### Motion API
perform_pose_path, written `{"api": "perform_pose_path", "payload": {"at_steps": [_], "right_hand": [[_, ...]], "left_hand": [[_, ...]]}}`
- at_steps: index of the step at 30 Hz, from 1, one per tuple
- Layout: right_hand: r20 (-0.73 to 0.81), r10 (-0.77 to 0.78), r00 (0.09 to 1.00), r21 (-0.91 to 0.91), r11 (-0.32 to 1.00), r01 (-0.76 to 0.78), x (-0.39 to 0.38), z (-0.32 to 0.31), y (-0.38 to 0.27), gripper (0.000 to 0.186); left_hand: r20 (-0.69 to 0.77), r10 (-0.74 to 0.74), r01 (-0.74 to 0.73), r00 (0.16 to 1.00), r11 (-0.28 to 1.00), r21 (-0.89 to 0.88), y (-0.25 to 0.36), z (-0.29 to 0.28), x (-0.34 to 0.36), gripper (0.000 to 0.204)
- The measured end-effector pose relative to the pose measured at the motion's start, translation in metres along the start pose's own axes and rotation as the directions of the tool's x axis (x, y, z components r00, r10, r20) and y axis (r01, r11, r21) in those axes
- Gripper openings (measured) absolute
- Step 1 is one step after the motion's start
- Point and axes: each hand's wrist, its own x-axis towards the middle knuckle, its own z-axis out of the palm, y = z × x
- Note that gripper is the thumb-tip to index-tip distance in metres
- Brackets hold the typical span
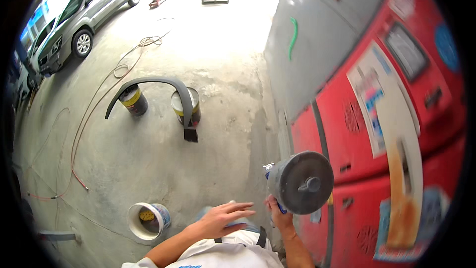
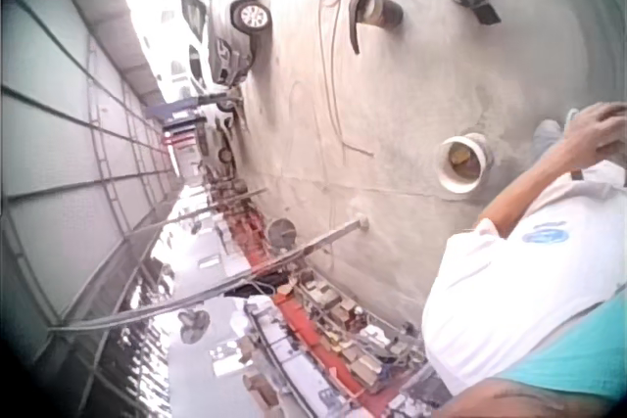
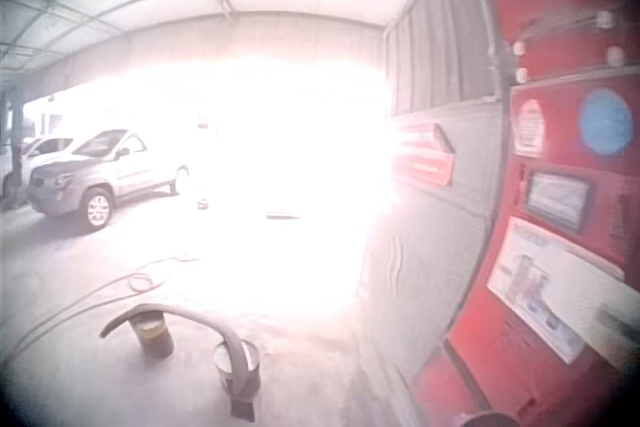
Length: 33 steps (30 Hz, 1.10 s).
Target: The person prepares paint by pouring it into a spray gun cup, then walks to a paint booth and applies white paint to a car hood using a spray gun. The person wipes the hood with a cloth between passes.
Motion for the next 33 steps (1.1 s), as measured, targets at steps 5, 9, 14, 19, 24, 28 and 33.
{"api": "perform_pose_path", "payload": {"at_steps": [5, 9, 14, 19, 24, 28, 33], "right_hand": [[-0.099, 0.043, 0.994, 0.01, 0.999, -0.043, 0.227, 0.021, -0.009, 0.014], [-0.079, 0.053, 0.996, 0.075, 0.996, -0.047, 0.414, 0.059, -0.014, 0.011], [-0.135, 0.094, 0.986, 0.099, 0.992, -0.081, 0.598, 0.097, -0.051, 0.018], [-0.106, 0.07, 0.992, 0.201, 0.978, -0.048, 0.784, 0.131, -0.072, 0.012], [-0.123, 0.034, 0.992, 0.188, 0.982, -0.011, 0.991, 0.18, -0.07, 0.018], [-0.043, -0.112, 0.993, 0.081, 0.99, 0.115, 1.171, 0.211, -0.096, 0.016], [0.113, -0.01, 0.994, 0.173, 0.985, -0.01, 1.369, 0.262, -0.164, 0.014]], "left_hand": [[-0.433, -0.36, 0.403, 0.826, 0.915, 0.01, -0.127, -0.082, 0.061, 0.013], [-0.562, -0.59, 0.609, 0.58, 0.772, -0.182, -0.244, -0.132, 0.133, 0.013], [-0.52, -0.635, 0.659, 0.571, 0.733, -0.171, -0.368, -0.25, 0.303, 0.019], [-0.531, -0.465, 0.567, 0.709, 0.823, 0.037, -0.453, -0.402, 0.526, 0.022], [-0.638, -0.371, 0.558, 0.675, 0.822, 0.112, -0.613, -0.513, 0.71, 0.03], [-0.691, -0.493, 0.784, 0.528, 0.596, 0.174, -0.759, -0.553, 0.771, 0.043], [-0.638, -0.77, 0.97, -0.003, 0.153, -0.19, -0.904, -0.531, 0.661, 0.047]]}}
